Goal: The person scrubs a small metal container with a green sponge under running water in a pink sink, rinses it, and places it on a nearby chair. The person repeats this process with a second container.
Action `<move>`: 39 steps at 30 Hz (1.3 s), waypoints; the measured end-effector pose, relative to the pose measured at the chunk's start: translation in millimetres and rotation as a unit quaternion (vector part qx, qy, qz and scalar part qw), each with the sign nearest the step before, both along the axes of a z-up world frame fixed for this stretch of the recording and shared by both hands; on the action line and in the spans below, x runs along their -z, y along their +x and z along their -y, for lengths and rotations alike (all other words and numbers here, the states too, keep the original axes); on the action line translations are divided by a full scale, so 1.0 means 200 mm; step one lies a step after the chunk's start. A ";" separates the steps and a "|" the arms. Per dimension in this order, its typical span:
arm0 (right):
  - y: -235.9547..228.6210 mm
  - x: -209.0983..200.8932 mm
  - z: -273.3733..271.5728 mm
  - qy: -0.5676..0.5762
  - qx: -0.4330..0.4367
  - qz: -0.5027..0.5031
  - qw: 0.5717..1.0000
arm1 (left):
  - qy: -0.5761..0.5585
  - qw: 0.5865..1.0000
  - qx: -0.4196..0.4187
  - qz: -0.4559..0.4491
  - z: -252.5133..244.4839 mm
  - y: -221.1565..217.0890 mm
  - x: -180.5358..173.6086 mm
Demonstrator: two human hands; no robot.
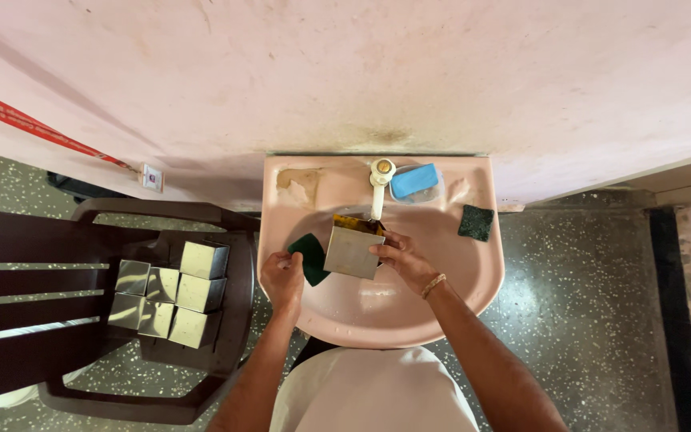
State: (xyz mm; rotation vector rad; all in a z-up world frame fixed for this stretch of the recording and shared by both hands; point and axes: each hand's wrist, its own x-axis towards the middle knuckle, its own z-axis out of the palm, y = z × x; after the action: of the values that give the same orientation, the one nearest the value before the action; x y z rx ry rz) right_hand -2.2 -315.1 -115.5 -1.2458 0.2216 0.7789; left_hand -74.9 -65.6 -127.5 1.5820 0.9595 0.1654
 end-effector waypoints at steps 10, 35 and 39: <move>0.01 0.02 0.00 0.001 0.024 -0.017 1.000 | 0.002 1.000 -0.009 -0.009 -0.01 0.01 0.00; 0.03 0.11 0.01 0.139 0.067 -0.067 0.986 | -0.013 1.000 -0.024 -0.012 -0.01 0.03 -0.02; 0.03 0.10 0.02 0.134 0.063 -0.058 0.987 | -0.006 1.000 -0.018 0.009 -0.01 0.02 0.00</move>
State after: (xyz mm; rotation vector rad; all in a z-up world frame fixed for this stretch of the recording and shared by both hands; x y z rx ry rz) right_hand 3.2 -319.6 -135.5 -0.9242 0.2774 0.7461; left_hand -71.0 -63.1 -128.1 1.5503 0.9730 0.1982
